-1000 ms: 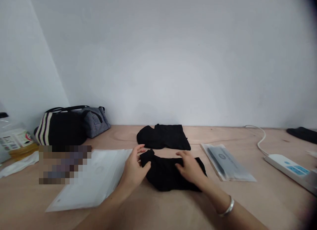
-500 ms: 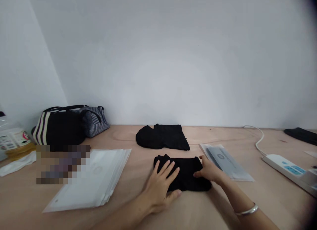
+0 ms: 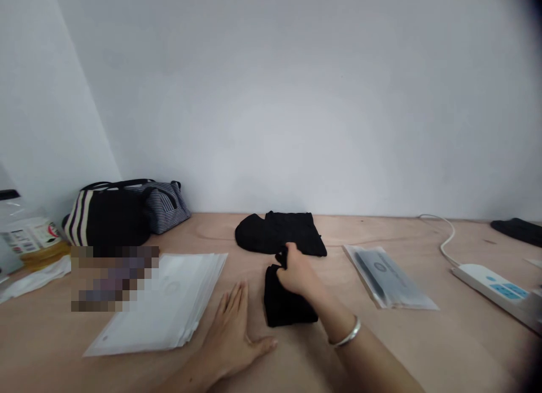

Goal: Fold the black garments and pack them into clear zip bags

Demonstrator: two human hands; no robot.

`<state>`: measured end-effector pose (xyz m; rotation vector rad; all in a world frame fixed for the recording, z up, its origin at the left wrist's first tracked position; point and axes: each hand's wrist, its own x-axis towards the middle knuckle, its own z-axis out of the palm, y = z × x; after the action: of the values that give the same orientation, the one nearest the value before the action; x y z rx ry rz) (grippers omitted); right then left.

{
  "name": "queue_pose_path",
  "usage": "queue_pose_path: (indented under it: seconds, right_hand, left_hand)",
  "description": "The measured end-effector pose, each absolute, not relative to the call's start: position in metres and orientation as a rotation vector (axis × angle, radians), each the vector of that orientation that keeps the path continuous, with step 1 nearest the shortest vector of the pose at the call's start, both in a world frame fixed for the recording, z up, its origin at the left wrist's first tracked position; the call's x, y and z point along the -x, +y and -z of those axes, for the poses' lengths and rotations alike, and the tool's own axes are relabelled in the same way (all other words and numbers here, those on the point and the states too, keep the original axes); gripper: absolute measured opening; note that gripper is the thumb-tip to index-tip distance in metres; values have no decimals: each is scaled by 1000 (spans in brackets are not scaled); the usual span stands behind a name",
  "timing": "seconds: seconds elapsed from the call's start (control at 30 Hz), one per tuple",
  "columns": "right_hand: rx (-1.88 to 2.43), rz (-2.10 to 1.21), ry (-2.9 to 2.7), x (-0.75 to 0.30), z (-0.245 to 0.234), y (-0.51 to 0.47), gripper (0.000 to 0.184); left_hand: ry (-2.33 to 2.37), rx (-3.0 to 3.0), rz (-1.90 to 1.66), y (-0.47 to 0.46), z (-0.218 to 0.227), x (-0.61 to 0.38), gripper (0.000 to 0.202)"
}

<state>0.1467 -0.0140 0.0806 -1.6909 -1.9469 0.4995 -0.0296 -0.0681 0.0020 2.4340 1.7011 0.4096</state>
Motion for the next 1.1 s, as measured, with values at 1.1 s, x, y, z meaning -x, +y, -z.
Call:
queue_pose_path:
  seconds: [1.1]
  right_hand:
    - [1245, -335, -2474, -203, -46, -58, 52]
  left_hand:
    - [1246, -2639, -509, -62, -41, 2, 63]
